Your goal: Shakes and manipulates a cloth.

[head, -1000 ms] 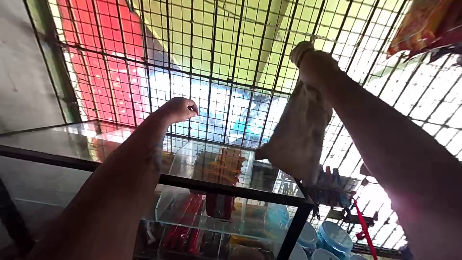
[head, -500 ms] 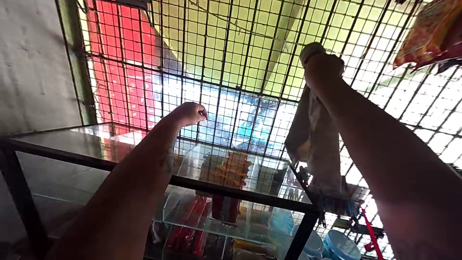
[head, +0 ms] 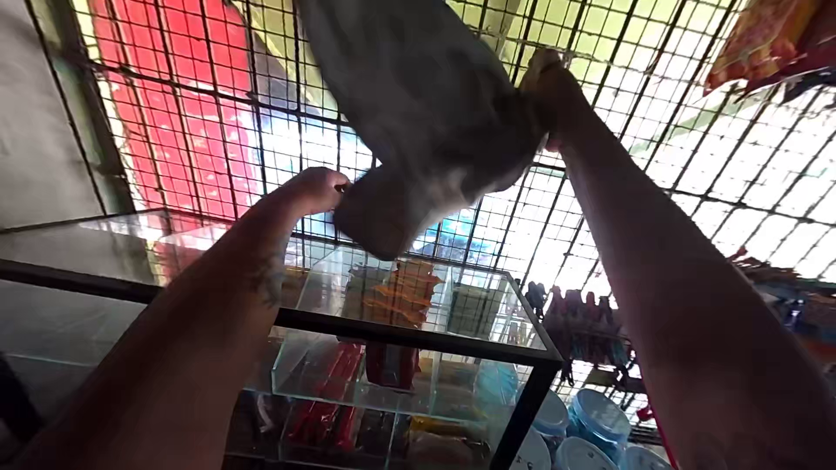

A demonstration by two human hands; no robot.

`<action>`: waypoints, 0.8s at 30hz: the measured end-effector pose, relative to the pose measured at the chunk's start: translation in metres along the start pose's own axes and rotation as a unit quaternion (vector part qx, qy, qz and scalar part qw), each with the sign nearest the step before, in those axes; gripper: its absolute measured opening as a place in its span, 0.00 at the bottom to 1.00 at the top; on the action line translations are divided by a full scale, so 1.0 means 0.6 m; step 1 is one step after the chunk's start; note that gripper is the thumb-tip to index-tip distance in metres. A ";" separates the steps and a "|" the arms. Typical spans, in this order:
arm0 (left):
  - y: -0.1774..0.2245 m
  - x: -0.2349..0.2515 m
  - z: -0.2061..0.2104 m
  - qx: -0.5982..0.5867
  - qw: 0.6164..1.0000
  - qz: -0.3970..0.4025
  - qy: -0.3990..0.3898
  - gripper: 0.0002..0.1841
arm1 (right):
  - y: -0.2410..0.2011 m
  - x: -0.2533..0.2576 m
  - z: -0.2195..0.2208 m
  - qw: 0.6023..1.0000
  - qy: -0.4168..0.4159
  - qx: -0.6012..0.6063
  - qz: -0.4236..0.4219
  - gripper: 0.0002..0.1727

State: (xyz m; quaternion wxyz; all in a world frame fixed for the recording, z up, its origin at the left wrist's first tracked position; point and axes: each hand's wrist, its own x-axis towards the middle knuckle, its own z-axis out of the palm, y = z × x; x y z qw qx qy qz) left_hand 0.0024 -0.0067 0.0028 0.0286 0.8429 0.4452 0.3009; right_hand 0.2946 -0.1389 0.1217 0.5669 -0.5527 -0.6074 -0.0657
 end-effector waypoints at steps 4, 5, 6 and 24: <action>-0.021 0.011 0.006 -0.017 1.000 -0.017 0.000 0.10 | -0.001 -0.035 -0.034 0.885 -0.027 -0.461 0.061 0.21; -0.021 0.010 0.007 -0.018 1.000 -0.021 0.001 0.10 | 0.009 -0.041 -0.044 0.870 -0.019 -0.487 0.068 0.19; -0.020 0.009 0.006 -0.018 1.000 -0.025 0.000 0.10 | 0.019 -0.043 -0.056 0.864 -0.010 -0.499 0.071 0.19; -0.014 0.017 0.005 -0.010 0.999 -0.034 -0.012 0.10 | 0.032 -0.045 -0.023 0.916 0.003 -0.393 0.079 0.23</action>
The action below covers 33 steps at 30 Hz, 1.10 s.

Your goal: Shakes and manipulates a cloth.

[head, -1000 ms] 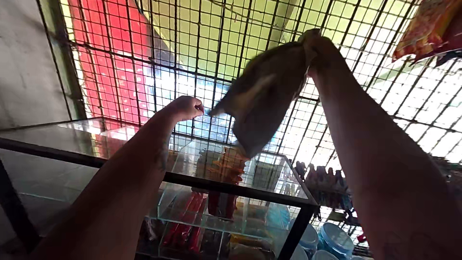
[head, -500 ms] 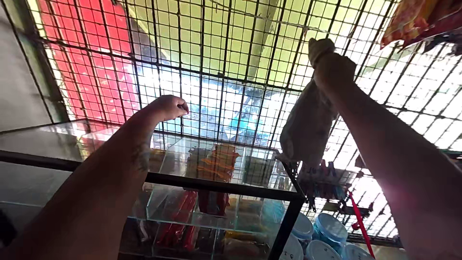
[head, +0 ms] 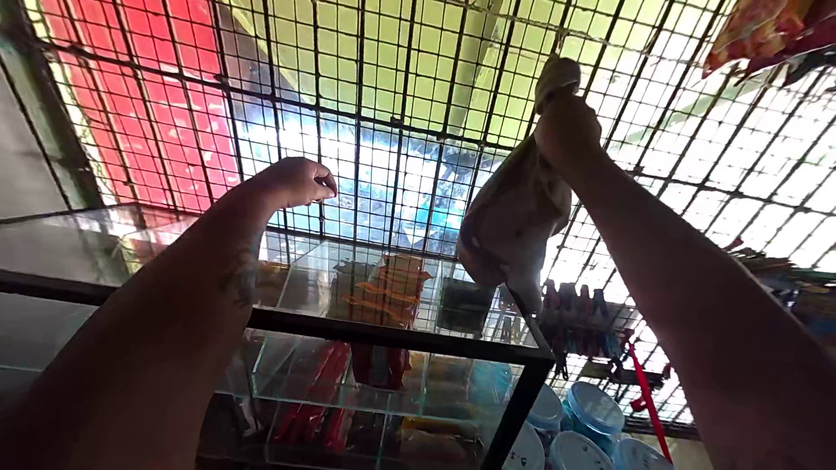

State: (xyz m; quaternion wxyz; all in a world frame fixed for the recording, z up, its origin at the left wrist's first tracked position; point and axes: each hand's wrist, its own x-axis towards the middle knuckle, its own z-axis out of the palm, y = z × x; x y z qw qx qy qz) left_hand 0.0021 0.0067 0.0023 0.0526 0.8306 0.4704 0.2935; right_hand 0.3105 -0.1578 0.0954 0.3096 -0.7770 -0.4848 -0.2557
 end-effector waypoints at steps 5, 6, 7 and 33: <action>0.007 -0.004 -0.002 -0.008 1.000 -0.015 -0.007 0.10 | 0.001 0.003 -0.002 0.998 0.016 -0.060 0.005 0.20; 0.006 -0.004 -0.001 -0.011 1.000 -0.013 -0.005 0.10 | 0.007 0.005 -0.005 0.997 0.018 -0.071 0.001 0.20; 0.005 -0.005 -0.001 -0.013 1.000 -0.012 -0.004 0.10 | 0.012 0.009 -0.007 0.996 0.021 -0.084 -0.003 0.20; 0.001 0.000 -0.001 -0.014 1.000 -0.005 -0.005 0.10 | 0.044 0.028 -0.021 0.996 0.067 -0.030 0.044 0.21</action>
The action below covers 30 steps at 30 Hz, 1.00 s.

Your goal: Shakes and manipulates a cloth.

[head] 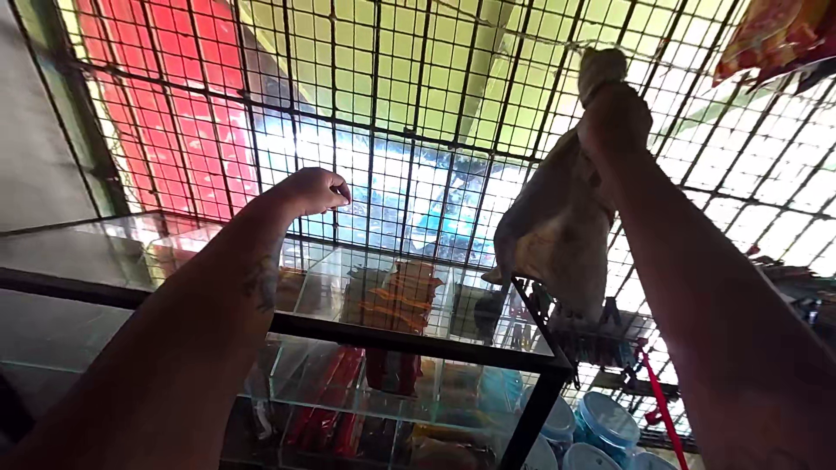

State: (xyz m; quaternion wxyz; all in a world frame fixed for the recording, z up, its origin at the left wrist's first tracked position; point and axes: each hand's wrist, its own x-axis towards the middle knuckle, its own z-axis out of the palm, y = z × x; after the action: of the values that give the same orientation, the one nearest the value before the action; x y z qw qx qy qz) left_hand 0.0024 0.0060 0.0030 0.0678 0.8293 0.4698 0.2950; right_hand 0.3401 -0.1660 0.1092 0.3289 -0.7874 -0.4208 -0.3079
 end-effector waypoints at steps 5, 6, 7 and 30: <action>0.001 -0.001 0.000 0.005 1.000 0.001 0.002 0.10 | 0.000 0.001 -0.005 1.000 -0.011 0.002 0.010 0.22; 0.002 -0.001 0.001 0.004 1.000 0.000 0.002 0.10 | -0.005 0.003 -0.007 1.000 -0.012 -0.003 0.004 0.22; 0.003 -0.002 0.001 0.003 1.000 -0.001 0.003 0.10 | -0.011 0.005 -0.009 1.000 -0.009 -0.007 -0.003 0.22; -0.007 -0.003 0.002 -0.003 1.000 -0.007 0.003 0.09 | 0.009 -0.020 0.002 0.995 -0.088 0.044 -0.031 0.23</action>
State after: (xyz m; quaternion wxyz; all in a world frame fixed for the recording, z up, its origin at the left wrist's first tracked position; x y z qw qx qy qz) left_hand -0.0009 0.0067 -0.0002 0.0714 0.8247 0.4751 0.2983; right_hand 0.3393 -0.1731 0.0981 0.3155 -0.7827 -0.4854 -0.2286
